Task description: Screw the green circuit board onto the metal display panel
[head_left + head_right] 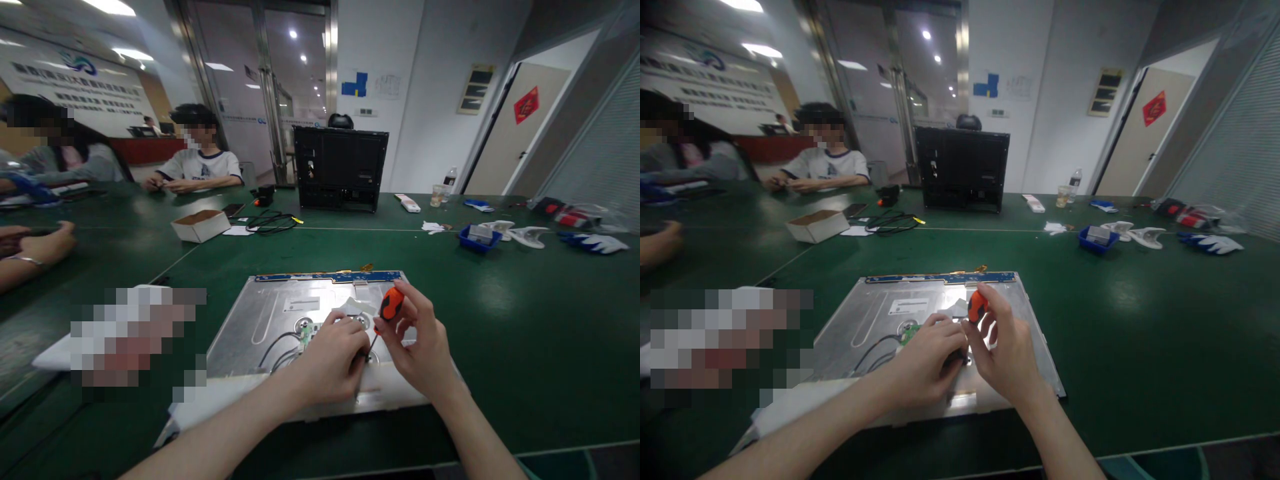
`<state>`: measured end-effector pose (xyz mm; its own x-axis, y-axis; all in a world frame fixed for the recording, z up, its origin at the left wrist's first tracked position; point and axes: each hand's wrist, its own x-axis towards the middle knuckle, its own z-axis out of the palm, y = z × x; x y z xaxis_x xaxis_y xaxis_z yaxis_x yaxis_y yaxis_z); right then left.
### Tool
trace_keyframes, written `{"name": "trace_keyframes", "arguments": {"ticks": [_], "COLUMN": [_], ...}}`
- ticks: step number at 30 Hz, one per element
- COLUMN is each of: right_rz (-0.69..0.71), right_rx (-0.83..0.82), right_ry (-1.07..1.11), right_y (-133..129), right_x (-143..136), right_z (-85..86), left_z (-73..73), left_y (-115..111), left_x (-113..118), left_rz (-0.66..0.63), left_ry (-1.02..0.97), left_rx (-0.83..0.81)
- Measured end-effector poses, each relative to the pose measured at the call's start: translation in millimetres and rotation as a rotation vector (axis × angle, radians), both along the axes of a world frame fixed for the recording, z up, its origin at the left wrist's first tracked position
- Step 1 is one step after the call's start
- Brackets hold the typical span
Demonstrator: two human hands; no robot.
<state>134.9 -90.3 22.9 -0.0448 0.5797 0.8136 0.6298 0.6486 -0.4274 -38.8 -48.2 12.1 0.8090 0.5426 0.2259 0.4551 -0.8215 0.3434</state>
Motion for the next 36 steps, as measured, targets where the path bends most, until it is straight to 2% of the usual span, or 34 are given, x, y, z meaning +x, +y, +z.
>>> {"name": "trace_keyframes", "arguments": {"ticks": [12, 30, 36], "right_rz": [0.030, -0.022, 0.030], "right_rx": [0.014, 0.044, -0.035], "right_ry": [-0.029, -0.082, -0.064], "right_y": [0.2, 2.2, -1.7], "right_x": [0.0, -0.8, -0.1], "right_z": [-2.5, -1.8, -0.3], "left_z": [-1.1, -2.2, -0.1], "left_y": [0.7, 0.1, -0.1], "left_x": [0.3, 0.2, 0.4], "left_rz": [-0.003, -0.002, -0.005], "left_ry": [-0.002, -0.022, -0.004], "left_rx": [-0.008, -0.017, -0.024]}}
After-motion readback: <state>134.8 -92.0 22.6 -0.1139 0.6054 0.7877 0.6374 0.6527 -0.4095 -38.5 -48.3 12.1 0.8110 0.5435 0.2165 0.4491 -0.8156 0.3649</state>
